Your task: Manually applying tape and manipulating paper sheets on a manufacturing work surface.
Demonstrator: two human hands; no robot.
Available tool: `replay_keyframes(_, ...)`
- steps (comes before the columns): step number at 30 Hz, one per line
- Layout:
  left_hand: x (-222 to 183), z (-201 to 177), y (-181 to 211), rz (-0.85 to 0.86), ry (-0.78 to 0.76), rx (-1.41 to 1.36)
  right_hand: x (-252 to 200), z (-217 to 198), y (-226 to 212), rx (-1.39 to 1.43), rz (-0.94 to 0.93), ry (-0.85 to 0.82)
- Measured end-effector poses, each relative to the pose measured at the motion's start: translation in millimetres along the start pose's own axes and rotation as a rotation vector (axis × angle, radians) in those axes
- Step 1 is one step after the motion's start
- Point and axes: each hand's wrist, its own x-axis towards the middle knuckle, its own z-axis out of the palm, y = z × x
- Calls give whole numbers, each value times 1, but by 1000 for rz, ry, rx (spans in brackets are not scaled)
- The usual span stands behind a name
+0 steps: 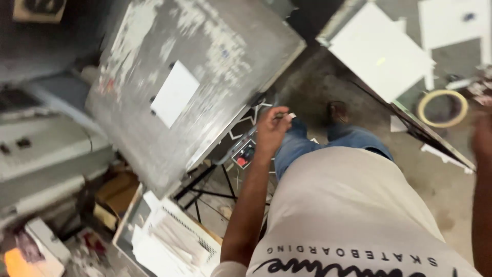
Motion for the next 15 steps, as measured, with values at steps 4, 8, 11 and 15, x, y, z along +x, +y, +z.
replay_keyframes(4,-4,-4,9,84,26,-136,92,208,-224,-471,221,-418)
replay_keyframes(8,-19,-29,36,179,158,-22,117,343,-302,-327,34,-755)
replay_keyframes(11,-28,-61,48,144,281,159,120,422,-335,-293,-119,-922)
replay_keyframes(15,-40,-115,50,206,400,305,113,500,-351,-351,21,-1104)
